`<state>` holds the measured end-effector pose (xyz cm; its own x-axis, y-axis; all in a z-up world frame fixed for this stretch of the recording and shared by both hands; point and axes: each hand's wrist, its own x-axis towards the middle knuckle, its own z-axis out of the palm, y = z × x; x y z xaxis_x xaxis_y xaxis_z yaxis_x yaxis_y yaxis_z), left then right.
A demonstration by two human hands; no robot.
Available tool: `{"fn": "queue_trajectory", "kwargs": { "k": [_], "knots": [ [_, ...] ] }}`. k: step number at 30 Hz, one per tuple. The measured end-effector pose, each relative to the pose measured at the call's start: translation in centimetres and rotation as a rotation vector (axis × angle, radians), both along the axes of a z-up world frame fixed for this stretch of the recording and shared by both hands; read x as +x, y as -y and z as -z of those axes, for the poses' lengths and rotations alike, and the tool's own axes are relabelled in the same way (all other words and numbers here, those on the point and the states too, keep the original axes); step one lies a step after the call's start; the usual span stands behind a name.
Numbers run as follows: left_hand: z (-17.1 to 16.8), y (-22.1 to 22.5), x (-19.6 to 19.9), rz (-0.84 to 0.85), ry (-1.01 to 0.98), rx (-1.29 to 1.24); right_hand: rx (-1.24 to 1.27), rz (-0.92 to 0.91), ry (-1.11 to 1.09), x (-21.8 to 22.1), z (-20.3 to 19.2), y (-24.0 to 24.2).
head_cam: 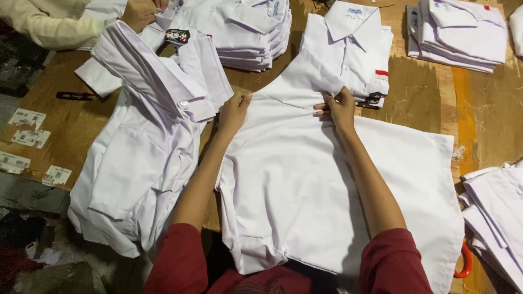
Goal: Trimming loose threads from a white uniform shirt with scissors and then folding it neatly for packaging.
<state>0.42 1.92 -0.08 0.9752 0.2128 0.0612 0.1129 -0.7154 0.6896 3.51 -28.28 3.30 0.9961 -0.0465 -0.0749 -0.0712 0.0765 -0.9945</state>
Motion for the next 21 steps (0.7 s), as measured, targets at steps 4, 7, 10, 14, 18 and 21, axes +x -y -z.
{"fn": "queue_trajectory", "kwargs": {
  "k": [4,7,10,14,18,21],
  "knots": [
    [-1.8,1.1,-0.8,0.058,0.051,-0.035,-0.019,0.054,0.071,-0.4,0.1,-0.1],
    [-1.8,1.7,-0.8,0.052,-0.022,0.023,-0.023,0.091,0.14,0.9,1.7,1.2],
    [-1.6,2.0,-1.2,0.053,-0.066,0.078,-0.011,0.058,0.152,-0.4,-0.5,2.0],
    [-6.1,2.8,-3.5,0.147,0.055,-0.206,0.014,-0.096,0.178,3.7,4.4,5.4],
    [-1.4,2.3,-1.4,0.236,0.222,-0.411,0.117,-0.141,0.192,2.4,3.4,3.8],
    [-4.3,4.0,-3.1,0.273,0.642,0.012,0.354,-0.101,0.098,1.2,1.5,3.2]
  ]
}}
